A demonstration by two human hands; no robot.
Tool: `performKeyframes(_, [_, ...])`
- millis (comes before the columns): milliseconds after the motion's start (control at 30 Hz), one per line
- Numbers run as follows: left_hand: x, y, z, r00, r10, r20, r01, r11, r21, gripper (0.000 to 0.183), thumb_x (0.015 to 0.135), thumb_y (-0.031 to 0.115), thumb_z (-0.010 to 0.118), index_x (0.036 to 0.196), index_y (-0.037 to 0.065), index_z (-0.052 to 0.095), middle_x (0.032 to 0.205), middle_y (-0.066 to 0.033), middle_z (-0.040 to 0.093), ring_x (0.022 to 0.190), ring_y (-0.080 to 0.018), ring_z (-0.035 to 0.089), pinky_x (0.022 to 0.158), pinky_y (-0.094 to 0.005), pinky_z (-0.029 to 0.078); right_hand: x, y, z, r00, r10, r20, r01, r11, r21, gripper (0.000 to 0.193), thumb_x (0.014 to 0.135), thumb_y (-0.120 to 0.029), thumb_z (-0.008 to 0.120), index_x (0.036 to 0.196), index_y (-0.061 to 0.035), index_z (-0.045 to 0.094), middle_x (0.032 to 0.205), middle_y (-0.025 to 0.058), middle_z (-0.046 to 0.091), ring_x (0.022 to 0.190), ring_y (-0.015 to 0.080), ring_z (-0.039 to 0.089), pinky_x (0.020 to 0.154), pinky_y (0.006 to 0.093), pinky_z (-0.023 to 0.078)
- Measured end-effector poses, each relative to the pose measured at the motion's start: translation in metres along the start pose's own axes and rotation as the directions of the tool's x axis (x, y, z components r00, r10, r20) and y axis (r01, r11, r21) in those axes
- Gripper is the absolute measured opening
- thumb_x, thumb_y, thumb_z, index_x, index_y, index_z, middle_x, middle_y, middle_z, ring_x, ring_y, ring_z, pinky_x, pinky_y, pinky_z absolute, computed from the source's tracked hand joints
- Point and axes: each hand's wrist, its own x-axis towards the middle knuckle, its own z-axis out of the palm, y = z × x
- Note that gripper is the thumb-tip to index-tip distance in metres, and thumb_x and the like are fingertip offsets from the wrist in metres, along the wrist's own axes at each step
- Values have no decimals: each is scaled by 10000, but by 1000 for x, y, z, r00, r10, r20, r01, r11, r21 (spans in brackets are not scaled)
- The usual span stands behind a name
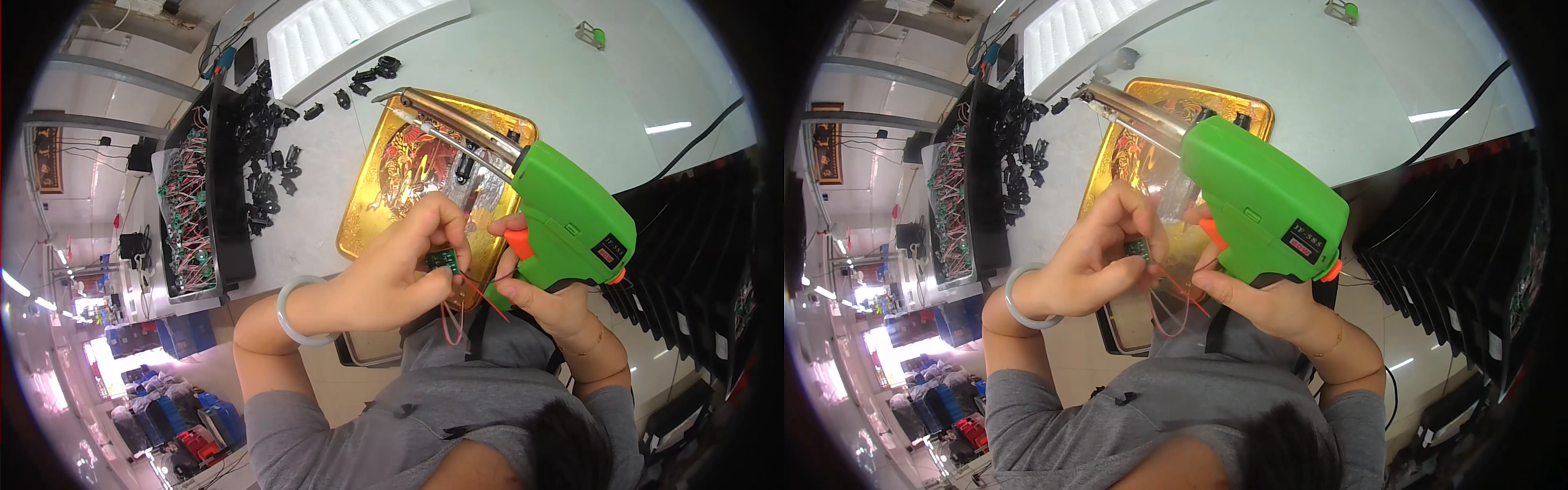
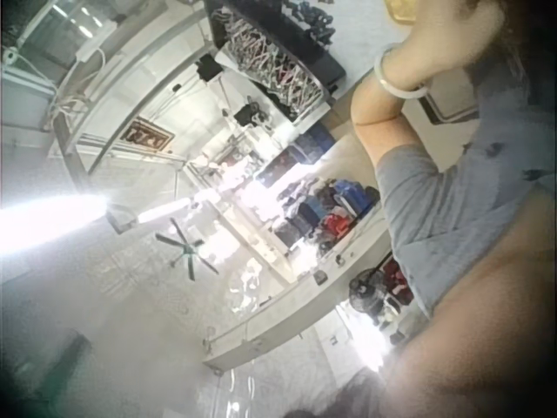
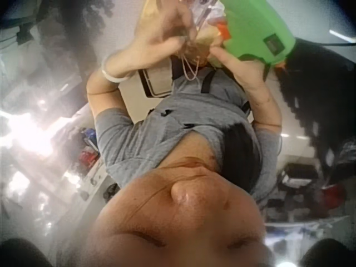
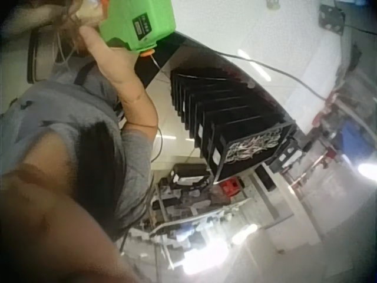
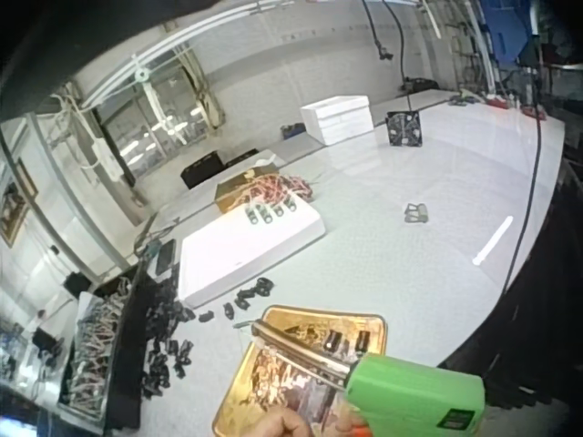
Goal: Soldering wires to electronic circuit boards and organizing them into trays.
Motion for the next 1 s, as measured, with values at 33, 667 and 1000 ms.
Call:
performKeyframes(33, [2,0,-2,998,50,27,-53,989,138,232,739,-95,389,935,22,349,879,-67,466,762,-109,508,700,-235,453,0,1,-1,1000,-24,1,24,999,-23,528,671,5,648,1139,30,406,1102,183,475,677,122,524,591,223,445])
performKeyframes(667, [85,-28,-91,967,-195,-166,245,892,381,88,813,102,569,804,21,536,779,2,551,640,-67,532,585,-195,454,-16,13,-51,938,-118,-325,154,984,87,479,710,-53,615,1138,38,420,1091,203,483,704,150,536,627,256,462])
performKeyframes(1000, [87,-16,-126,943,-259,207,162,904,396,141,797,126,599,857,0,579,807,-20,577,729,-115,573,726,-242,451,-23,16,-53,949,-84,-304,108,992,64,472,704,-76,626,1122,38,440,1074,196,497,699,152,543,619,246,457])
